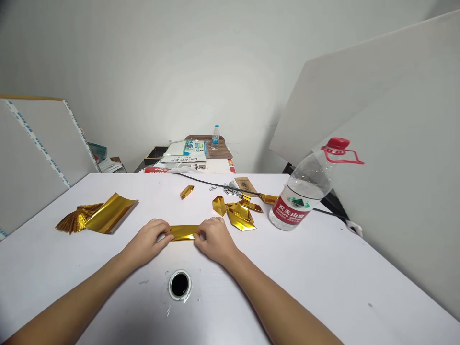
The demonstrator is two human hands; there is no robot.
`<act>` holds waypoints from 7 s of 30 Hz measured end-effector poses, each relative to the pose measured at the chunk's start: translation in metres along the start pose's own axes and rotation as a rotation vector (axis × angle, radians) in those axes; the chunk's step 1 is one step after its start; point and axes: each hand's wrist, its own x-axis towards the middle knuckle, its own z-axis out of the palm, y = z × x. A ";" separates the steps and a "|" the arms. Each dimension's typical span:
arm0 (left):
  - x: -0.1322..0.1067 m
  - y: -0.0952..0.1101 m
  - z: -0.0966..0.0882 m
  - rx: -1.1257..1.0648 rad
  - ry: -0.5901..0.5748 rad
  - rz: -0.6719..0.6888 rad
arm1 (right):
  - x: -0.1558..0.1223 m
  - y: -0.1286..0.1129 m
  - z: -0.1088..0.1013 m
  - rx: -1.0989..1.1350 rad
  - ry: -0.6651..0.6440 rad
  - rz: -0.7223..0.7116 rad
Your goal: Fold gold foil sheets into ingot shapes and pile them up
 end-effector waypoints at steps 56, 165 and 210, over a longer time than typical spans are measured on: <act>-0.007 -0.005 -0.008 0.101 -0.047 0.139 | -0.004 0.017 0.000 0.009 -0.033 -0.290; -0.009 0.026 -0.002 0.193 -0.134 0.289 | -0.009 -0.001 -0.008 -0.031 -0.178 -0.313; -0.004 0.017 0.012 -0.123 -0.053 0.088 | -0.007 -0.012 0.003 0.061 -0.161 -0.176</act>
